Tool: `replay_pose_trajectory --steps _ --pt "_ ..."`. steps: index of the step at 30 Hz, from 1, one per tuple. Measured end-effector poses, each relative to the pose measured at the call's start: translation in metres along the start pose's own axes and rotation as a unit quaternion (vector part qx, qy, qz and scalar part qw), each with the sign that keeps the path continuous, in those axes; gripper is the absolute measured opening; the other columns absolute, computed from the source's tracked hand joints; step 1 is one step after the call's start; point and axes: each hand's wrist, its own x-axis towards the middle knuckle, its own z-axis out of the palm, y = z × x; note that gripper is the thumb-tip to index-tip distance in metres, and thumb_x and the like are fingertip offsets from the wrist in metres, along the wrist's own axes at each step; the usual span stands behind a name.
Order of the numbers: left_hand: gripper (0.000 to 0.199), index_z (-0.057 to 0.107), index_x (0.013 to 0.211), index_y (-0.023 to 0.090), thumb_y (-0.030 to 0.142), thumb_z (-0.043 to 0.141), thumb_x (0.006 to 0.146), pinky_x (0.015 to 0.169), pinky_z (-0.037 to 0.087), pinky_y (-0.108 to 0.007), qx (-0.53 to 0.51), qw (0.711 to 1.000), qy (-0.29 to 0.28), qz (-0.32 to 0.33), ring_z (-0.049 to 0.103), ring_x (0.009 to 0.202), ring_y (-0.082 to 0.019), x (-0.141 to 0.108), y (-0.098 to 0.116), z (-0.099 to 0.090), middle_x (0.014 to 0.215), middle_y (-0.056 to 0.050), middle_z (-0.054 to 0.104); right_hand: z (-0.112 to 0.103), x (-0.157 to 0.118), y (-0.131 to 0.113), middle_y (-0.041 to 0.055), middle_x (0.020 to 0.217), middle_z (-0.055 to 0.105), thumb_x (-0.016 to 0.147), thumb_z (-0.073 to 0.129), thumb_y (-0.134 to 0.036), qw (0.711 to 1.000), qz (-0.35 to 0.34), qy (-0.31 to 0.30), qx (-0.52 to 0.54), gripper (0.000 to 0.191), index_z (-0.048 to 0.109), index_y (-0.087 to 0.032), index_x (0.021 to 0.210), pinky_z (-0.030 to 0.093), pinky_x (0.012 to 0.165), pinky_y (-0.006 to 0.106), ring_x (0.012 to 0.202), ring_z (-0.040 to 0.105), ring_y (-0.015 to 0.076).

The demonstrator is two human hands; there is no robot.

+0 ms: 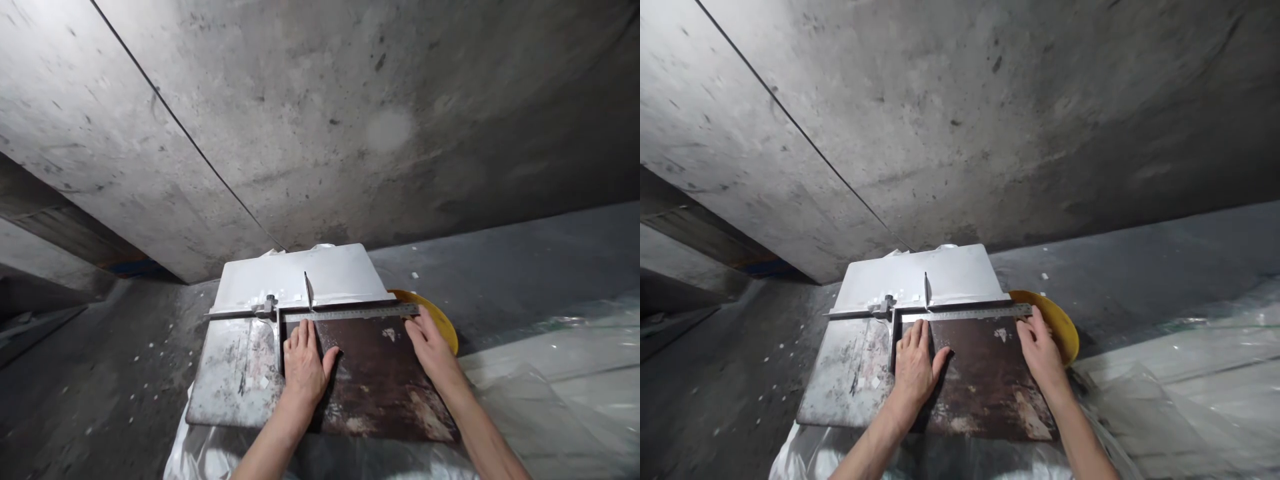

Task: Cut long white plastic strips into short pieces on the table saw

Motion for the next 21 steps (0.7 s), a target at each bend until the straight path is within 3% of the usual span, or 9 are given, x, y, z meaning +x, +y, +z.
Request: replay_pose_trajectory --steps 17,21 --pt "0.063 0.045 0.137 0.008 0.050 0.052 0.092 0.092 0.046 -0.043 0.003 1.000 -0.004 -0.006 0.049 0.120 -0.031 -0.001 0.001 0.000 0.138 -0.016 0.050 -0.002 -0.006 -0.011 0.0180 0.127 0.058 0.078 0.051 -0.057 1.000 0.000 -0.010 -0.002 0.085 0.036 -0.008 0.147 0.037 0.106 0.039 0.116 0.057 0.0275" --pt "0.062 0.045 0.138 0.009 0.049 0.053 0.092 0.093 0.047 -0.045 -0.009 1.000 0.000 -0.011 0.048 0.120 -0.032 0.001 0.000 0.001 0.138 -0.017 0.050 -0.002 0.001 -0.006 0.0133 0.118 0.064 0.077 0.054 -0.056 1.000 -0.007 0.005 0.006 0.077 0.046 -0.013 0.140 0.039 0.104 0.041 0.110 0.059 0.0279"
